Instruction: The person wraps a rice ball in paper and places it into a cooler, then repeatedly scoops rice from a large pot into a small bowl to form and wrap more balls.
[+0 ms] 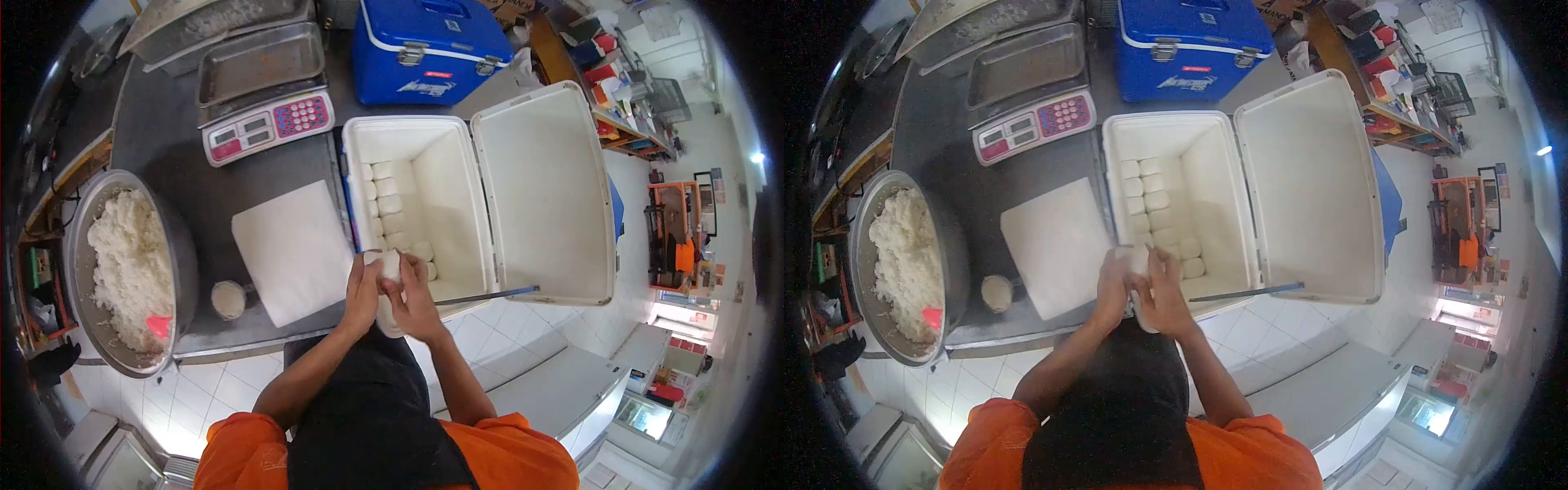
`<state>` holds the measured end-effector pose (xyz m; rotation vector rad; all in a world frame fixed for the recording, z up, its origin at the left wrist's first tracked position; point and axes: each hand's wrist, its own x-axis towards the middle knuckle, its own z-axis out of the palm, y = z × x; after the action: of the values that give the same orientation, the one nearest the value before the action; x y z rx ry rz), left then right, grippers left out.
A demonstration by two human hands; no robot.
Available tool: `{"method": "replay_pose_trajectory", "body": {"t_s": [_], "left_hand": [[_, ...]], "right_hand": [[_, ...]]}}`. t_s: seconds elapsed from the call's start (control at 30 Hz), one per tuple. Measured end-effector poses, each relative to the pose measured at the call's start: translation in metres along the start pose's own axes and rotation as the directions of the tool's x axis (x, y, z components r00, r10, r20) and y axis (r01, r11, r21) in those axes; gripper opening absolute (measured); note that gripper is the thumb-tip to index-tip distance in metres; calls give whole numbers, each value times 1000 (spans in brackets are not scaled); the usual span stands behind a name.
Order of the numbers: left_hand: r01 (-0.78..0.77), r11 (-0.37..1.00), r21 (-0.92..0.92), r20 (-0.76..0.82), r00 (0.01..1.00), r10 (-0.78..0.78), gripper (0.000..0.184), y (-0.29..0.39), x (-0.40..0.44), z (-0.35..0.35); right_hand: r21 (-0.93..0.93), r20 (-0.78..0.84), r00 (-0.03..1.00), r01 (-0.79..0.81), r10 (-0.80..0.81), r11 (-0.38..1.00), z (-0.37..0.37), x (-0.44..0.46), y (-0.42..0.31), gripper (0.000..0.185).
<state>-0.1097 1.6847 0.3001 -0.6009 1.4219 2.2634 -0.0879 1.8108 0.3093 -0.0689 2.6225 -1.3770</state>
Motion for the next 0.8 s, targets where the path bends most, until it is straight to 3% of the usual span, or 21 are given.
{"method": "replay_pose_trajectory", "body": {"t_s": [0.03,0.07,0.13,0.2,0.23,0.27,0.33,0.37,0.43,0.47,0.53,0.57,0.63,0.67,0.73,0.77,0.8], "left_hand": [[-40,993,-110,47,998,45,35,-31,25,6],[-36,994,-106,41,998,41,35,-35,38,16],[-37,976,214,135,991,8,42,-36,69,36],[-87,963,257,102,993,62,49,-39,81,49],[-259,832,491,16,957,288,51,-37,82,50],[-358,612,705,-5,860,510,54,-32,80,49],[-368,875,316,-53,913,404,55,10,45,48],[-334,859,388,-85,915,394,53,18,29,39],[-258,828,497,-141,918,370,51,14,-2,12],[-210,816,538,-167,923,347,50,7,-20,-3],[-74,879,470,-269,937,223,50,-5,-55,-24],[-61,880,472,-289,932,220,50,-14,-70,-34],[34,997,69,-444,896,0,46,-36,-98,-51],[31,997,67,-449,893,2,46,-42,-107,-56],[97,987,-127,-521,840,-149,47,-57,-125,-68],[75,979,-188,-517,840,-163,49,-67,-131,-79],[63,978,-199,-531,832,-162,49,-72,-129,-82]], "right_hand": [[77,-78,996,38,-32,996,-18,8,10,47],[83,-74,997,34,-28,996,-39,20,26,47],[147,208,977,-71,40,987,-80,55,66,41],[310,227,970,-155,86,938,-94,90,106,37],[91,222,975,-11,-9,996,-95,114,130,39],[-130,240,965,140,-106,982,-93,138,153,41],[-360,384,885,-119,264,925,-78,176,176,44],[-355,394,882,-113,258,928,-66,184,195,44],[-748,516,817,283,257,601,-30,202,243,38],[-732,535,809,302,241,611,-16,210,260,38],[-717,586,571,35,575,696,1,220,290,36],[-709,602,560,49,569,703,5,223,300,36],[-639,753,450,322,481,699,6,220,318,40],[-636,755,448,328,478,698,9,220,330,40],[-663,723,556,390,410,639,19,212,350,36],[-659,728,550,399,408,638,17,205,344,36],[-722,641,615,280,460,632,14,199,334,35]]}}
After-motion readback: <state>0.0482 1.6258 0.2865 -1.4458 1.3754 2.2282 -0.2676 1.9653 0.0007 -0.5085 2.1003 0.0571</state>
